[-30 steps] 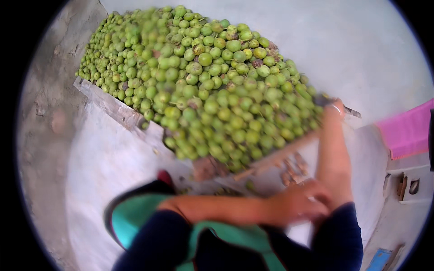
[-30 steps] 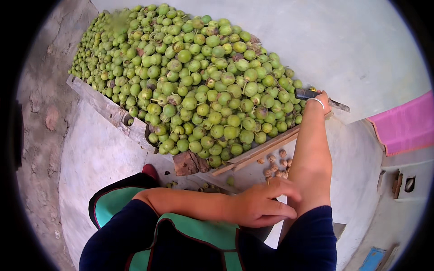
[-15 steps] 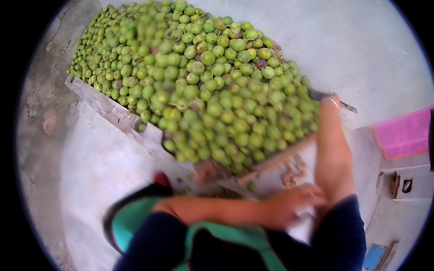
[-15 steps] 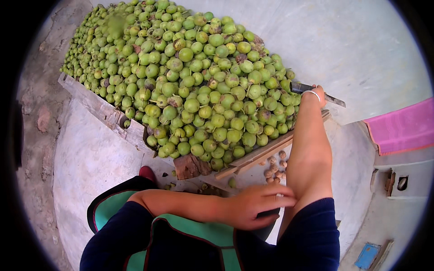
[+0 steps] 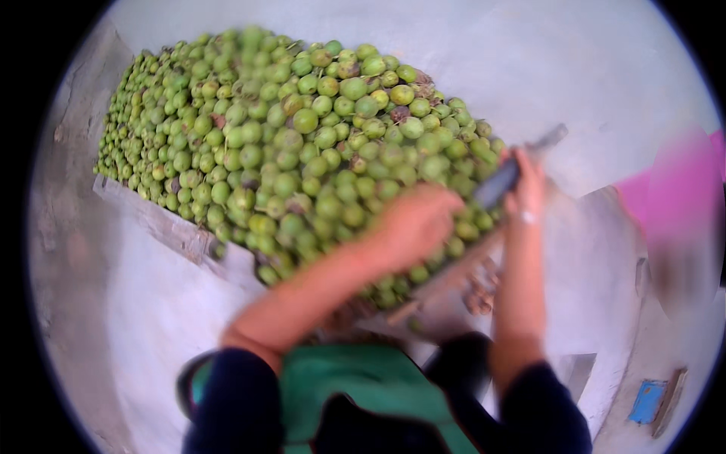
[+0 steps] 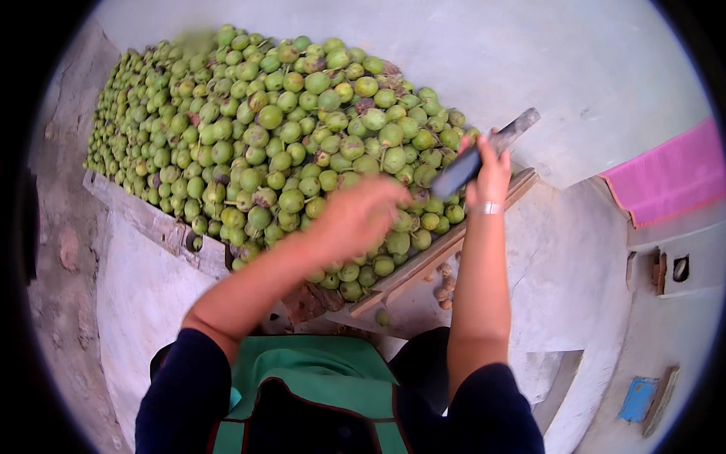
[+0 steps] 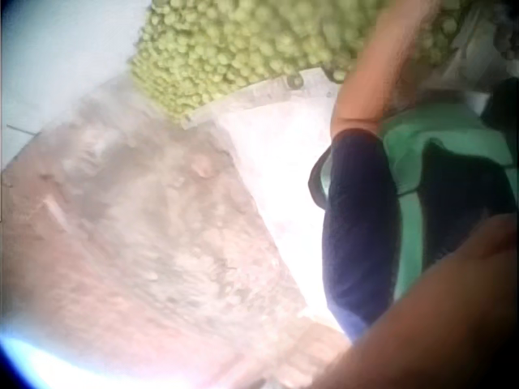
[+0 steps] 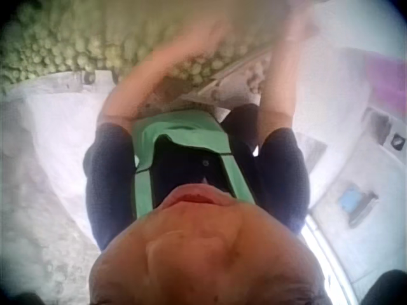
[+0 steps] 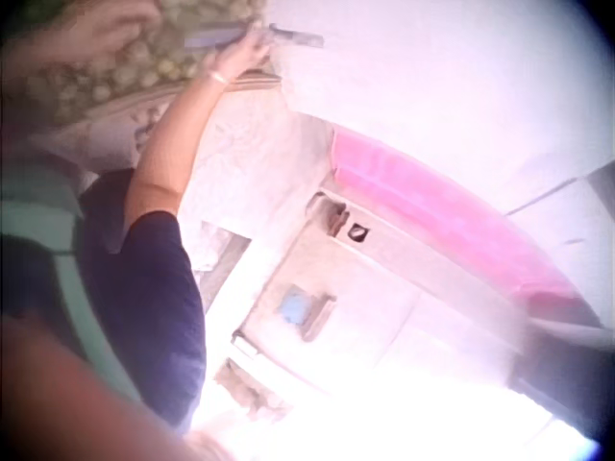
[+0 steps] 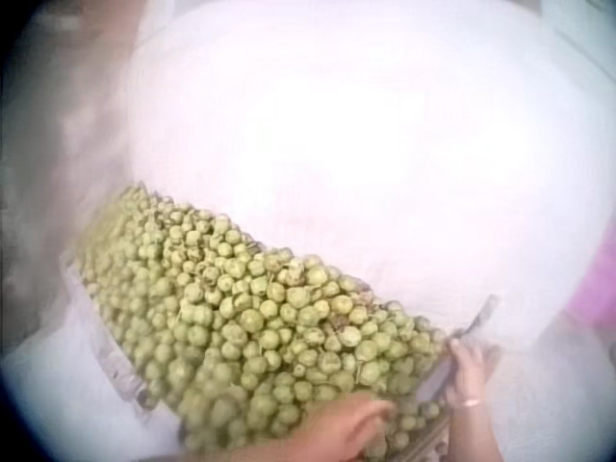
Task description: The person peels green walnuts using a metal tool to remove the outer husks, then places the husked walnuts on the floor next to the pile.
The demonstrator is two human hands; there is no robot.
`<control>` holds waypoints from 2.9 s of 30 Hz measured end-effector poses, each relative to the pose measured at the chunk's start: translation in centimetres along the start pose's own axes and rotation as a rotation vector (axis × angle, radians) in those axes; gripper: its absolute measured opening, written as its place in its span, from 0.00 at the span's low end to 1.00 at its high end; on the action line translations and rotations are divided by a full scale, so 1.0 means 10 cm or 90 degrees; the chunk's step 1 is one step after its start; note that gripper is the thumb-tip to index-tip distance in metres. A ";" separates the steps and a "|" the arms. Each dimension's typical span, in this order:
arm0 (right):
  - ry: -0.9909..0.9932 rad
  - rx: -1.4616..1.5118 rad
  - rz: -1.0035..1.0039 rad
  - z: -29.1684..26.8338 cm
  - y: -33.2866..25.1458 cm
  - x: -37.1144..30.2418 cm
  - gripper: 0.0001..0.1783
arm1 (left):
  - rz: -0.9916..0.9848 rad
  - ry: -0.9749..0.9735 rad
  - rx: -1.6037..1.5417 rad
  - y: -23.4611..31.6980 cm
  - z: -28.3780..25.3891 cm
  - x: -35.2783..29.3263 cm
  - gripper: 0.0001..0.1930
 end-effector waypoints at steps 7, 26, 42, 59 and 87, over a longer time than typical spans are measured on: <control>-0.099 -0.054 0.100 -0.26 0.34 -1.51 0.21 | -0.052 0.007 0.617 -1.28 -0.92 1.42 0.15; -0.208 -0.044 0.174 -0.42 0.60 -1.45 0.20 | -0.261 -0.040 0.615 -1.60 -1.23 1.62 0.26; -0.436 -0.092 0.288 0.11 0.69 -2.16 0.27 | -0.492 -0.058 -0.165 0.03 0.04 -1.13 0.24; -0.525 -0.282 0.146 0.44 0.74 -2.69 0.24 | -0.506 -0.066 0.034 0.16 -0.26 -1.58 0.15; -0.099 -1.007 -0.017 0.68 0.81 -4.43 0.11 | -1.103 -0.344 -0.626 -0.46 -0.24 -2.81 0.24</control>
Point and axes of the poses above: each hand's wrist, its own x-axis towards the middle knuckle, its own z-axis out of the palm, y = z × x, the point moved 6 cm from there along x, towards the middle knuckle, and after that the axes turned 9 degrees about -x, right-handed, at the moved point
